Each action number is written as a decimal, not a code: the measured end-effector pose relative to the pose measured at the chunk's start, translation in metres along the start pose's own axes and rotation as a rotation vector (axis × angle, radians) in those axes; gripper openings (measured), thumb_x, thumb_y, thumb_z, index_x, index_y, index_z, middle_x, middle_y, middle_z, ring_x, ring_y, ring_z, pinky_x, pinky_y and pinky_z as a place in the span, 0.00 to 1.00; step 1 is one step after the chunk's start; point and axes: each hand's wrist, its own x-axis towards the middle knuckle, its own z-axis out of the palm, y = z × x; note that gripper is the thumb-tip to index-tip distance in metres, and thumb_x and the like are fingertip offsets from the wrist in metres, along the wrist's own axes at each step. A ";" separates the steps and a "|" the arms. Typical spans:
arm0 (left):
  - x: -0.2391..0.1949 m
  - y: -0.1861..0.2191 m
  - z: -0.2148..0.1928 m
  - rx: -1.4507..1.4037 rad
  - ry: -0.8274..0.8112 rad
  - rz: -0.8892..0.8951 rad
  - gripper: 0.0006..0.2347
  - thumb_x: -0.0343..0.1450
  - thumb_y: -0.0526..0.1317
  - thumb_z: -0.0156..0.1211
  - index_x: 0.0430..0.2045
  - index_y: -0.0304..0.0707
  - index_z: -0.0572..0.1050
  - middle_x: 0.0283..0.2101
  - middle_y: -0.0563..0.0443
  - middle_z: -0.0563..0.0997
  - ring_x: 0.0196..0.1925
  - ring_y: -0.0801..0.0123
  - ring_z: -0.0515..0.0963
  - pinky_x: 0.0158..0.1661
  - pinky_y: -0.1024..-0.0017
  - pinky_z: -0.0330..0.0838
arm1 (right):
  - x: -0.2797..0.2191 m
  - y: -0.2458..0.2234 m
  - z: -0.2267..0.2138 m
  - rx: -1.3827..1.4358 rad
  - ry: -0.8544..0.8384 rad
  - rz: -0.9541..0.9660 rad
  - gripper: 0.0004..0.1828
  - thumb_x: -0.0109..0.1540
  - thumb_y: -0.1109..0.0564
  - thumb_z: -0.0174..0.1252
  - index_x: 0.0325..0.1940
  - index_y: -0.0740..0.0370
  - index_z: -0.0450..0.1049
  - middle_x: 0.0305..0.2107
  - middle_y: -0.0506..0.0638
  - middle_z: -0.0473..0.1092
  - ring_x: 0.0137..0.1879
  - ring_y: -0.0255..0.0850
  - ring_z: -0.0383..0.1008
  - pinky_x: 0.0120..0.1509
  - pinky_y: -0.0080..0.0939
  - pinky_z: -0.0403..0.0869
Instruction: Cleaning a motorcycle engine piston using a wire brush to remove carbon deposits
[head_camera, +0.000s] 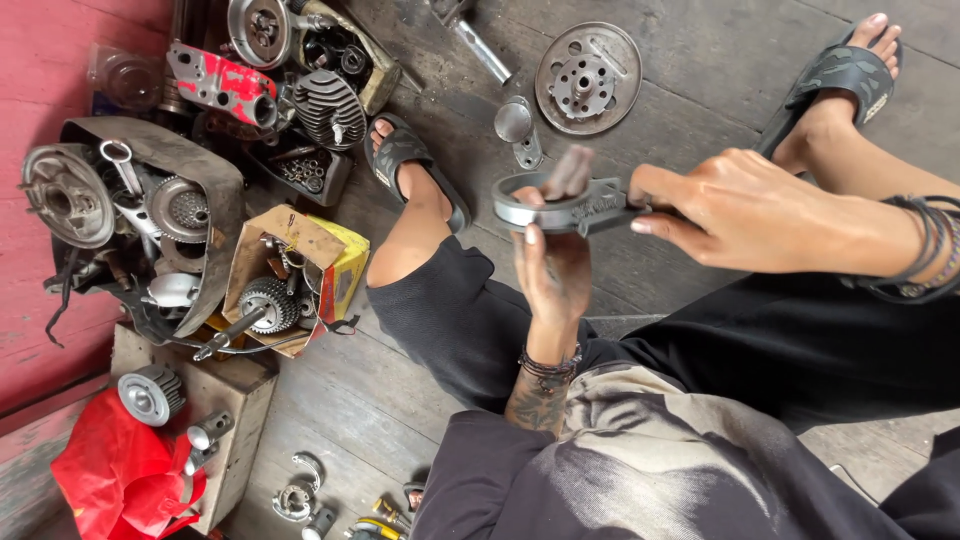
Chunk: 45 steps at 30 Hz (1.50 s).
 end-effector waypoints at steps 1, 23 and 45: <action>-0.002 0.000 0.004 0.007 -0.033 -0.026 0.06 0.81 0.48 0.47 0.48 0.54 0.65 0.74 0.38 0.61 0.79 0.47 0.57 0.75 0.50 0.50 | -0.002 -0.005 -0.003 0.024 0.024 -0.026 0.09 0.63 0.53 0.59 0.41 0.56 0.67 0.09 0.48 0.72 0.10 0.45 0.70 0.19 0.45 0.66; -0.005 0.005 -0.016 -0.384 -0.015 0.147 0.02 0.84 0.40 0.46 0.47 0.47 0.65 0.65 0.43 0.75 0.69 0.60 0.73 0.78 0.55 0.51 | -0.022 0.050 -0.033 -0.234 0.299 0.057 0.07 0.74 0.60 0.60 0.52 0.69 0.74 0.18 0.49 0.74 0.10 0.37 0.60 0.17 0.33 0.53; 0.036 0.020 -0.048 0.166 0.355 0.197 0.22 0.78 0.57 0.36 0.17 0.48 0.65 0.12 0.60 0.63 0.15 0.77 0.61 0.30 0.77 0.62 | -0.027 0.053 -0.048 -0.176 0.199 0.095 0.09 0.71 0.55 0.64 0.54 0.57 0.79 0.17 0.45 0.76 0.18 0.35 0.76 0.18 0.28 0.63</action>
